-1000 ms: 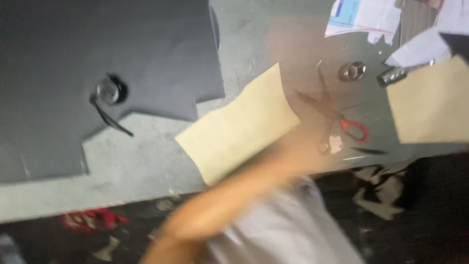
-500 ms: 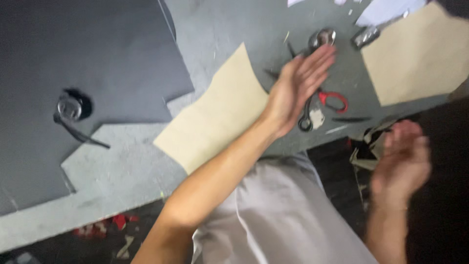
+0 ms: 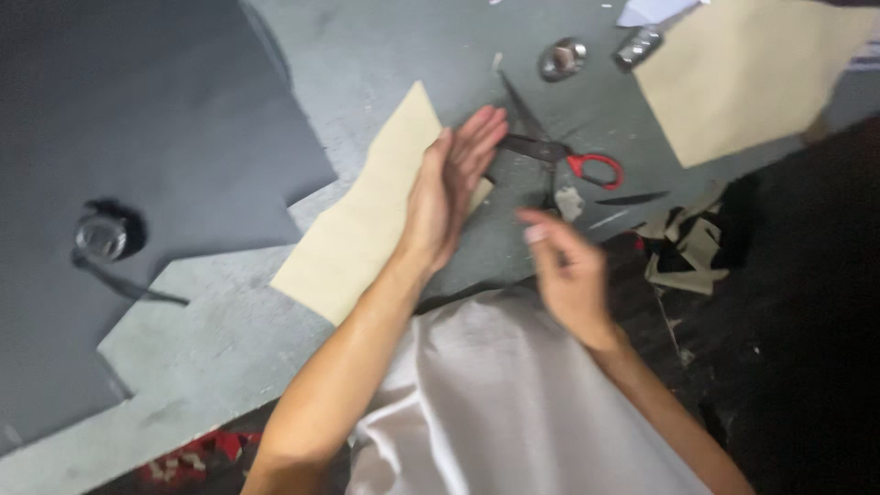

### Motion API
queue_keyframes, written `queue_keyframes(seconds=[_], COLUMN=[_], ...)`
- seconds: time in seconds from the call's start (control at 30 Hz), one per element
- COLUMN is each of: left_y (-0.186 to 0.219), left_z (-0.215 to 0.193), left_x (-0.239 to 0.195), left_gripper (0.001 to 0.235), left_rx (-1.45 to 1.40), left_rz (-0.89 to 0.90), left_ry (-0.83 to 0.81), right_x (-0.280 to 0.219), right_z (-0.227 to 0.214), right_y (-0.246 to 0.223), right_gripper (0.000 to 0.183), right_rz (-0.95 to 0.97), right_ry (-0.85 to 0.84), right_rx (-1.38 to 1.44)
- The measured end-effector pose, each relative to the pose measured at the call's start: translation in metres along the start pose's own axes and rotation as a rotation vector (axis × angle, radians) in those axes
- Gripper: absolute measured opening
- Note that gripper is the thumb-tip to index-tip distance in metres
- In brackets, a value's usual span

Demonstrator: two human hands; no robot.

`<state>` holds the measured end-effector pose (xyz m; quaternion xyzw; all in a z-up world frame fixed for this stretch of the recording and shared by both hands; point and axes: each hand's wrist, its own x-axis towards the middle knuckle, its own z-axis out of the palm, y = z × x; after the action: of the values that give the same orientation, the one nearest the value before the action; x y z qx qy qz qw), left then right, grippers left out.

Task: The person uses shears to cut a dark sheet of material along a curved line marked on a newspaper template. They trim the edges, flip the sheet, and continue cutting to match the template shape. The person also cuts a beige sheet of material and aligns it with the dark sheet.

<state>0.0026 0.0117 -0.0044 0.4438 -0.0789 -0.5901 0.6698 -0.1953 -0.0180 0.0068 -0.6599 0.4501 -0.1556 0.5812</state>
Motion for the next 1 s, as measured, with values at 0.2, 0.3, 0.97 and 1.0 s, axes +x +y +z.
queue_keyframes(seconds=[0.2, 0.3, 0.97, 1.0], left_y=[-0.001, 0.007, -0.022, -0.016], left_z=[-0.001, 0.009, 0.134, 0.123], left_x=[-0.011, -0.013, -0.088, -0.085], left_gripper=[0.056, 0.051, 0.063, 0.059], left_rx=[0.289, 0.495, 1.273, 1.302], left_rz=[0.033, 0.033, -0.264, -0.242], left_ry=[-0.038, -0.073, -1.013, -0.932], right_x=[-0.004, 0.001, -0.001, 0.001], right_z=[0.023, 0.030, 0.090, 0.083], right_y=[-0.023, -0.025, -0.033, -0.029], right_gripper=[0.024, 0.025, 0.036, 0.036], right_rz=[-0.395, -0.590, -0.710, -0.789], right_ry=[-0.318, -0.405, -0.878, -0.776], right_rx=[-0.173, -0.255, -0.364, -0.271])
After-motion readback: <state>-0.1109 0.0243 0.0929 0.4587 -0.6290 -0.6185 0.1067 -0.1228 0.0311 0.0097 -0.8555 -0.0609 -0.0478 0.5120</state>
